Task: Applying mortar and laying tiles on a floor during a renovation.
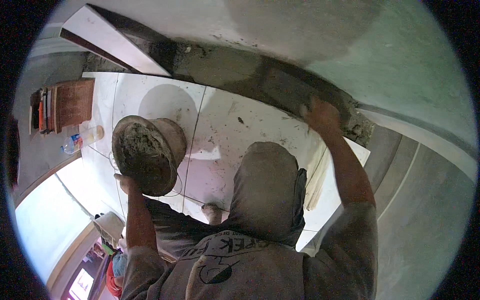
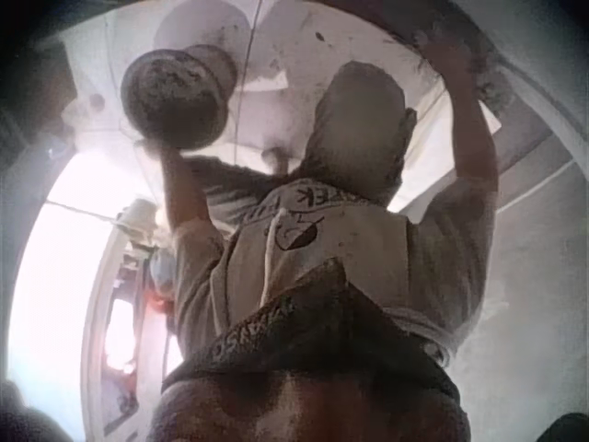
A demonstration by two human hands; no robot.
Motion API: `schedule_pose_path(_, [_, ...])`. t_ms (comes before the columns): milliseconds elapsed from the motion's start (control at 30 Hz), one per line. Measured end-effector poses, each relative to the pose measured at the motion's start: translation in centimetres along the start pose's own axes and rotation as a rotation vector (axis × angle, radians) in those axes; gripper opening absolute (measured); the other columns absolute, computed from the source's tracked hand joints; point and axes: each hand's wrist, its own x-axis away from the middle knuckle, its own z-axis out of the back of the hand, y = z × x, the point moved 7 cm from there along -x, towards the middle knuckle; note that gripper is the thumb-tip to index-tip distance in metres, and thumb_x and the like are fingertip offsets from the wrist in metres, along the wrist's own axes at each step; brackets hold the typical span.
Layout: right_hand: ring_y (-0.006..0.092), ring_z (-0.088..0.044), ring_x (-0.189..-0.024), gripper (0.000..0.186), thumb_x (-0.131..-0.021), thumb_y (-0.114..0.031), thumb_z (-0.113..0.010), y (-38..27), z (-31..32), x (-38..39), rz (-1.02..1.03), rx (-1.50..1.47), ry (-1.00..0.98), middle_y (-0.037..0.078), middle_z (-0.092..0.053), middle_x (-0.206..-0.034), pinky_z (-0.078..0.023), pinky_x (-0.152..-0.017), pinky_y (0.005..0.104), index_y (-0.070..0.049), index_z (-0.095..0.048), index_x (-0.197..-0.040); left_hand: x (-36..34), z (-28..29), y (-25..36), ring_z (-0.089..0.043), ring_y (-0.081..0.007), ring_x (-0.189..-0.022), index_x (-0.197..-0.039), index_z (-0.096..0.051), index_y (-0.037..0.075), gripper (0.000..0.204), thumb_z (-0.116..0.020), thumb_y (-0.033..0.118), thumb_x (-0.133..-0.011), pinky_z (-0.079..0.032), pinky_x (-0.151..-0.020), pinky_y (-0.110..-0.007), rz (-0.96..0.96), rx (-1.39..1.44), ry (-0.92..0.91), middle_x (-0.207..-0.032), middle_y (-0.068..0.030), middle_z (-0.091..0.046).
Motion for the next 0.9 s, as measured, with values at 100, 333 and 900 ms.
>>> schedule_pose_path(100, [0.0369,-0.061,-0.088,0.042,-0.084,-0.041,-0.05,-9.7,0.5,-4.4,0.198,-0.114,0.016,0.022,-0.063,-0.088,-0.049,-0.078,0.0462,-0.004,-0.057,-0.102,0.5,0.3,0.4,-0.048,-0.0476,-0.109,-0.111,-0.053,-0.015,0.094,-0.016,0.068,-0.087,-0.035,-0.098,-0.048,0.003,-0.032,0.023,-0.113,-0.0358,-0.052])
schedule_pose_path(333, [0.0274,-0.064,-0.075,0.019,-0.077,-0.02,-0.058,-21.7,0.0,-8.3,0.51,0.232,-0.039,0.014,-0.066,-0.083,-0.051,-0.072,0.04,-0.004,-0.066,-0.082,-0.1,0.1,0.0,-0.048,-0.0469,-0.109,-0.111,-0.053,-0.015,0.093,-0.017,0.067,-0.087,-0.034,-0.098,-0.048,-0.014,0.011,0.008,-0.112,-0.0359,-0.052])
schedule_pose_path(900, [0.036,-0.061,-0.092,0.04,-0.083,-0.039,-0.054,17.2,-1.8,6.1,-0.187,0.235,-0.206,0.02,-0.063,-0.094,-0.049,-0.078,0.0478,-0.005,-0.057,-0.104,1.5,-0.2,1.1,-0.051,-0.0447,-0.108,-0.115,-0.051,-0.015,0.093,-0.019,0.067,-0.087,-0.038,-0.097,-0.046,0.066,0.136,-0.125,-0.116,-0.0333,-0.052])
